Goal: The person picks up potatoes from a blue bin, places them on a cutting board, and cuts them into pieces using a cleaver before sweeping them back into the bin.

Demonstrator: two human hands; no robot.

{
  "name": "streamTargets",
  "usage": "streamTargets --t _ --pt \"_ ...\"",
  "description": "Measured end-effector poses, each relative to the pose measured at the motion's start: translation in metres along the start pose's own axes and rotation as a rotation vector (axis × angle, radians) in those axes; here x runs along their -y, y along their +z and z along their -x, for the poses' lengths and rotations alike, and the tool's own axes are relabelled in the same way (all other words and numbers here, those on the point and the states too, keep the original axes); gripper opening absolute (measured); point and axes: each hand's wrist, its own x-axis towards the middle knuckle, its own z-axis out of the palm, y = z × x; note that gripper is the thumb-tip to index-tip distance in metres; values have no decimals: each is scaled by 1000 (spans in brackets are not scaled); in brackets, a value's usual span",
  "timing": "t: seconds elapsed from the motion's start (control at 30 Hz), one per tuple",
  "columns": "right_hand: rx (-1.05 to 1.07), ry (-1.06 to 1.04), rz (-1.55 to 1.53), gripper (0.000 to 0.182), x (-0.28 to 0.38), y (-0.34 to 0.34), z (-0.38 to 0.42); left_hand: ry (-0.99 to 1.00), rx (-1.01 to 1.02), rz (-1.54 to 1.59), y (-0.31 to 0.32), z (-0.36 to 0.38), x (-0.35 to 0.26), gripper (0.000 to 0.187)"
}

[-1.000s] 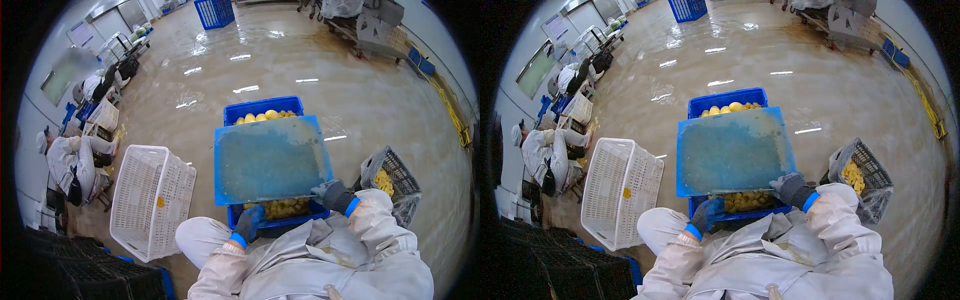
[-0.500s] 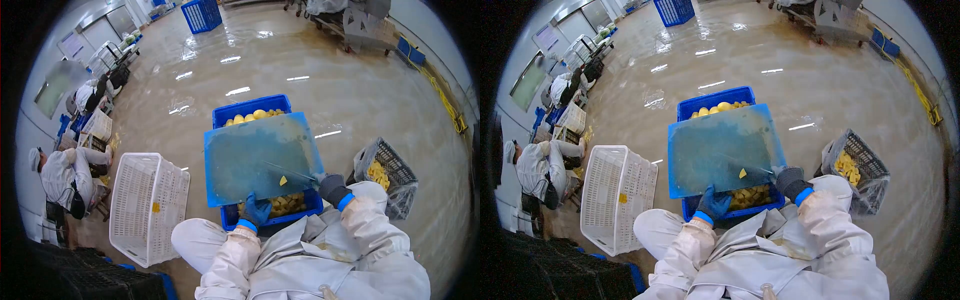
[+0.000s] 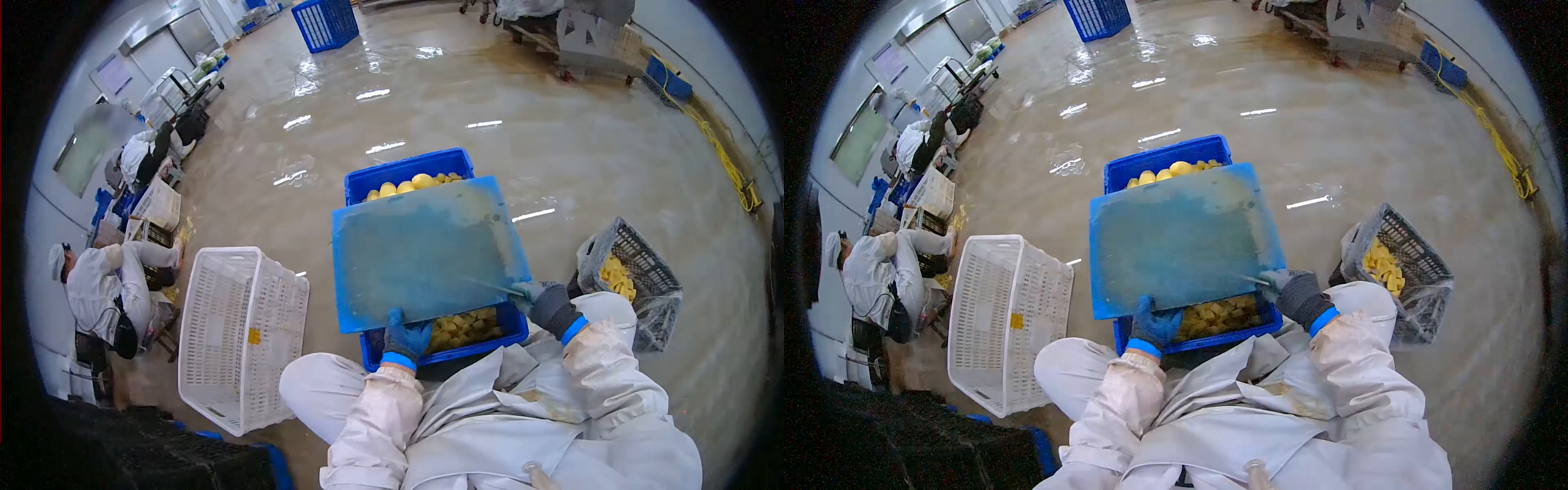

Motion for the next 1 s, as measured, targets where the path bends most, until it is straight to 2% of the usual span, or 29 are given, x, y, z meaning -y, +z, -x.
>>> streamTargets --t 0.03,0.07,0.17,0.23,0.27,0.33,0.37,0.43,0.5,0.57,0.6,0.63,0.73,0.8,0.83,0.87,0.9,0.97,1.0 --pt "-124 29 -154 27 -3 0 -1 -55 -178 402 15 -3 3 38" --pt "-125 29 -153 27 -6 -1 0 -38 -325 446 28 -1 5 38" --pt "-221 129 -115 27 -7 -12 1 -83 -202 404 12 -1 4 39" --pt "-245 258 -314 29 -8 -15 0 -70 -186 340 6 7 2 39" --pt "-246 259 -319 29 -16 -7 -2 -57 -166 281 4 9 1 40" --pt "-127 464 -200 30 -32 10 -7 -76 -232 300 17 25 -4 40" --pt "-127 464 -205 30 -34 13 -6 -94 -298 323 23 32 -7 40" --pt "-264 319 -344 36 -19 0 -6 -122 -282 340 15 41 -4 41" --pt "-302 291 -316 40 -13 -3 -8 -146 -258 359 7 50 -2 41" --pt "-339 266 -284 45 -17 4 -10 -147 -9 -146 0 55 2 42" --pt "-295 312 -238 48 -28 17 -13 -226 -201 249 12 57 -2 41" --pt "-245 358 -193 52 -33 26 -14 -226 -206 249 4 47 -1 41" --pt "-208 415 -106 53 -46 42 -18 248 54 -1022 -44 13 14 36" --pt "-175 433 -182 52 -36 27 -17 125 74 -1428 -27 -4 -2 34" --pt "-162 443 -257 50 -30 20 -17 137 103 -1132 -7 -10 -4 33" --pt "-280 347 -336 41 -28 22 -15 147 127 -839 11 -19 -7 32" --pt "-277 360 -336 41 -24 20 -14 135 132 -840 18 -34 -10 32" --pt "-396 286 -535 25 -15 7 -12 -49 -26 -488 24 -65 -20 30" --pt "-394 303 -537 25 -12 3 -10 -66 -25 -493 32 -74 -25 30"
